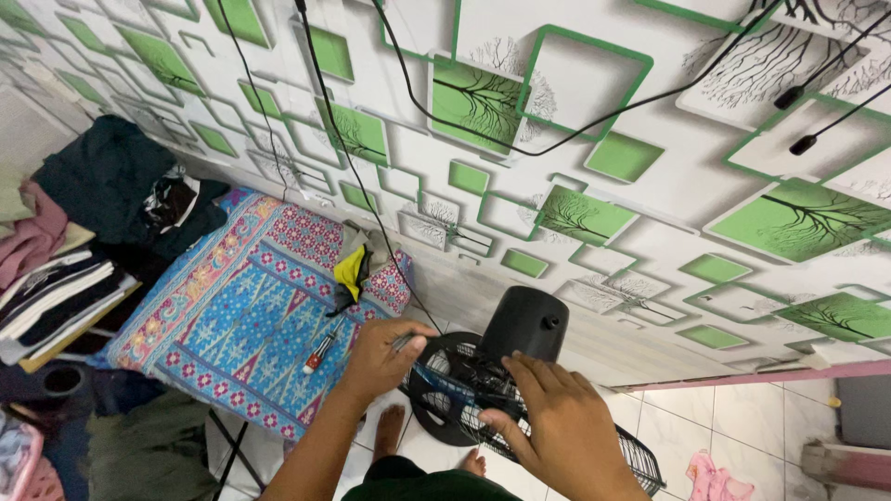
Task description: The person unplugs a standing fan, removes the front grille and fan blades, then uses a screwdriver to loosen and remove the central hub nut. The removed parts are placed on a nearby table.
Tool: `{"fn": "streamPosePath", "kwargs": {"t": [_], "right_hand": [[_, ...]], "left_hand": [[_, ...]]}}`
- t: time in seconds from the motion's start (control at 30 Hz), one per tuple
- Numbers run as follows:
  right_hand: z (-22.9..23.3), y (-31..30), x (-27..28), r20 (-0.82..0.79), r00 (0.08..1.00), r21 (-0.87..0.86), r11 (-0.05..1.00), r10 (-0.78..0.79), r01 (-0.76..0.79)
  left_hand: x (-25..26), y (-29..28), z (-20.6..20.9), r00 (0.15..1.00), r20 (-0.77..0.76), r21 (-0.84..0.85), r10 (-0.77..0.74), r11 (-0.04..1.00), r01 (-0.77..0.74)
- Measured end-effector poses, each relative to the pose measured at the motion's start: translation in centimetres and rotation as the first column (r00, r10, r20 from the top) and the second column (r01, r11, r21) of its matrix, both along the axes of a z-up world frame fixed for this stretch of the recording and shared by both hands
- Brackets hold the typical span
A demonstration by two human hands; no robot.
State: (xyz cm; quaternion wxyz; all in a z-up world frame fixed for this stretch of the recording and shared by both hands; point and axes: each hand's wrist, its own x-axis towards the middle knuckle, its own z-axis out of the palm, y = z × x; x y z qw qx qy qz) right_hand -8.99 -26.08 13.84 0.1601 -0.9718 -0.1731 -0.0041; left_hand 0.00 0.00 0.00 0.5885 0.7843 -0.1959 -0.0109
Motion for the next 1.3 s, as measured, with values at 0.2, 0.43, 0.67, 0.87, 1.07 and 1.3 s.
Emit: {"fn": "streamPosePath", "kwargs": {"t": [0.2,0.43,0.67,0.87,1.07,1.3], "right_hand": [[-0.2,-3.0,-1.8,-0.043,0.998,0.122,0.992,-0.034,0.039],[1.1,-3.4,-1.2,-0.170,0.983,0.147,0.988,0.074,-0.049],[4.4,0.1,2.7,-0.071,0.990,0.207,0.972,0.125,-0.108],[5.9,5.8,9.3,-0.021,0.999,0.257,0.966,0.046,-0.039],[4.4,11.2,16.4,-0.203,0.979,0.423,0.900,-0.021,0.106],[3.0,17.1,25.1,-0.334,0.925,0.475,0.816,-0.180,0.330]], "left_hand": [[-1.9,-1.3,2.7,0.993,-0.050,-0.013,0.108,0.994,-0.109],[-1.2,-0.3,5.0,0.996,-0.061,0.100,0.072,0.993,-0.066],[2.4,3.2,6.7,0.950,0.273,0.150,0.154,0.968,-0.200],[8.7,8.4,9.6,0.894,0.421,0.092,0.154,0.973,-0.211],[13.7,12.8,12.2,0.867,0.480,0.159,0.132,0.959,-0.234],[19.8,15.6,16.6,0.767,0.627,0.100,0.136,0.963,-0.252]]}}
